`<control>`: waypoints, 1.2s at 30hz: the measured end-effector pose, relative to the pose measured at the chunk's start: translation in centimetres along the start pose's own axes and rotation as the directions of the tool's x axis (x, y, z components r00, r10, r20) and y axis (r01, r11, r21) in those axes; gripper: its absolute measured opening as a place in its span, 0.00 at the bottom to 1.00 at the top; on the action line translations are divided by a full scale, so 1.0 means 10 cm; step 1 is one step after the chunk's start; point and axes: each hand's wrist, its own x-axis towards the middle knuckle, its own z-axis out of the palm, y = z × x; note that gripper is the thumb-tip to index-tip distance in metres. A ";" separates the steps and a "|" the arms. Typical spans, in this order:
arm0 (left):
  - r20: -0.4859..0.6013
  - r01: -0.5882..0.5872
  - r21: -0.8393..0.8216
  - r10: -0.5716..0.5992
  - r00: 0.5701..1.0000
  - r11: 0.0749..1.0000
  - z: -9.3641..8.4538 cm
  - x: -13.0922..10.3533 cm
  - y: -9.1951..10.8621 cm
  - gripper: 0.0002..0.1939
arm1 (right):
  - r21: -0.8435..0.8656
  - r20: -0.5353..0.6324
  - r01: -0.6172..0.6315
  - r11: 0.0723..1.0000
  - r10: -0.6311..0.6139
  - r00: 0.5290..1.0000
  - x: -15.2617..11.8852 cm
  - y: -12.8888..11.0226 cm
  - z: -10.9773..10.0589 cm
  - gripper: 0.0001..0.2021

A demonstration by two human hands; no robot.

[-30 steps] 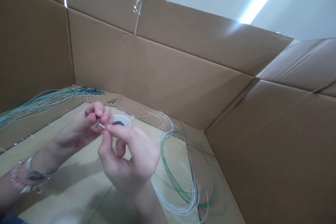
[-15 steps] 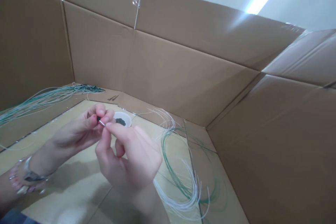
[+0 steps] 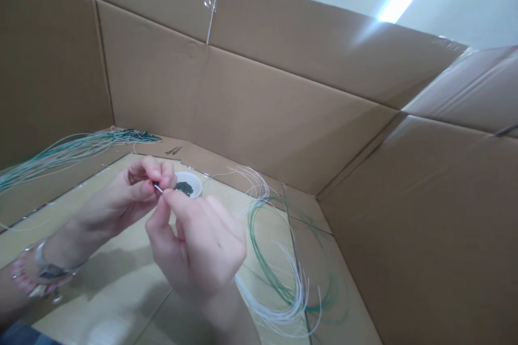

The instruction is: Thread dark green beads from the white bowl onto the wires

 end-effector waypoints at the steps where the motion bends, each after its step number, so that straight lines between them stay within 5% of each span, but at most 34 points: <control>1: -0.011 -0.049 0.063 0.050 0.999 0.997 0.00 0.00 0.00 0.04 | -0.028 0.030 0.013 1.000 -0.012 0.999 0.00 0.00 -0.01 0.06; 7: 0.029 -0.269 0.356 0.277 0.961 0.895 -0.02 -0.03 0.03 0.12 | -0.139 0.076 0.063 0.988 -0.053 0.996 0.02 0.00 -0.04 0.06; 31: -0.007 -0.260 0.353 0.280 0.960 0.899 -0.02 -0.03 0.00 0.09 | -0.129 0.131 0.045 0.991 -0.028 0.991 0.05 -0.02 -0.08 0.08; 36: 0.029 -0.328 0.469 0.356 0.934 0.820 -0.02 -0.03 0.03 0.10 | -0.144 0.161 0.059 0.988 -0.035 0.986 0.06 -0.01 -0.09 0.08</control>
